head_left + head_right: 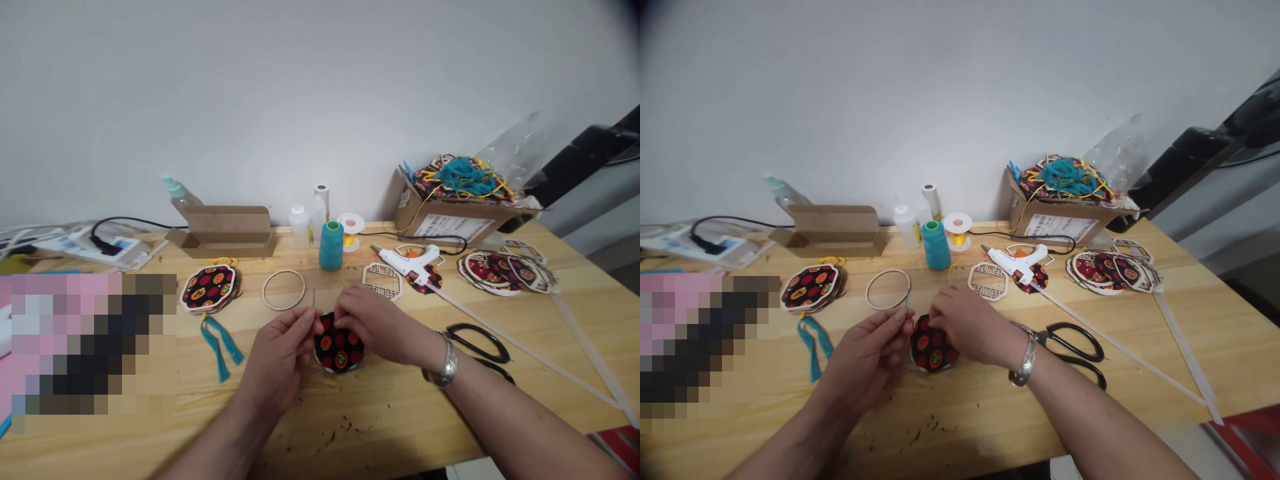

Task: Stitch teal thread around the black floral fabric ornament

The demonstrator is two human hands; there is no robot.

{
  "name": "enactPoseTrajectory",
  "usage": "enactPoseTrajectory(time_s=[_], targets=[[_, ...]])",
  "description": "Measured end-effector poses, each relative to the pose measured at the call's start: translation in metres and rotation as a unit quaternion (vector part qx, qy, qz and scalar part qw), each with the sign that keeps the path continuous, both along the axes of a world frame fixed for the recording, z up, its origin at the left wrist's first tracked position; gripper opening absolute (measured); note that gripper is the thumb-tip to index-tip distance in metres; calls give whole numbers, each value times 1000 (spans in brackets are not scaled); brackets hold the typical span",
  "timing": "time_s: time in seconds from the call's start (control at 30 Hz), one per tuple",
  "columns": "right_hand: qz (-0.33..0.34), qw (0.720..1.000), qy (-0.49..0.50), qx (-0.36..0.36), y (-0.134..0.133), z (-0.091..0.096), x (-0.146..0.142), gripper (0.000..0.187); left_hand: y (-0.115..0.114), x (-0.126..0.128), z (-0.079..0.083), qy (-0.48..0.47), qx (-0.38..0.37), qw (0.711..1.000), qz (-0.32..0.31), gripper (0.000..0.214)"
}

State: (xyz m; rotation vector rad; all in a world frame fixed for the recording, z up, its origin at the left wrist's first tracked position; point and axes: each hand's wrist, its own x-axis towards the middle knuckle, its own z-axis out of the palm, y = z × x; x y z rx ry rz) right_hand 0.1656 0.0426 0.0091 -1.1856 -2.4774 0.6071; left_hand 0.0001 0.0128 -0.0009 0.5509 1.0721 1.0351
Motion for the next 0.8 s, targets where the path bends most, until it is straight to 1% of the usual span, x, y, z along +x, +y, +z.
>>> enactPoseTrajectory(time_s=[0.1,0.2,0.3,0.47,0.67,0.73,0.8], targets=[[-111,989,74,-64,1,3,2,10,1,0,1,-4,-2,1000,3,17],[-168,972,138,-93,2,1,3,12,1,0,1,-3,-2,1000,8,18],[-188,961,182,-87,3,-2,2,14,1,1,2,-1,-5,1000,5,18],[-216,948,227,-63,3,-4,0,15,0,0,1,-8,-3,1000,-11,16],[-216,944,243,-51,-1,-2,-3,14,-3,0,1,-27,-22,999,-36,17],[-217,950,225,-22,-5,-1,-5,12,-3,0,1,-29,-31,998,-35,16],[-207,960,186,36,-11,0,-9,10,-3,1,1,-31,-37,998,-38,17]])
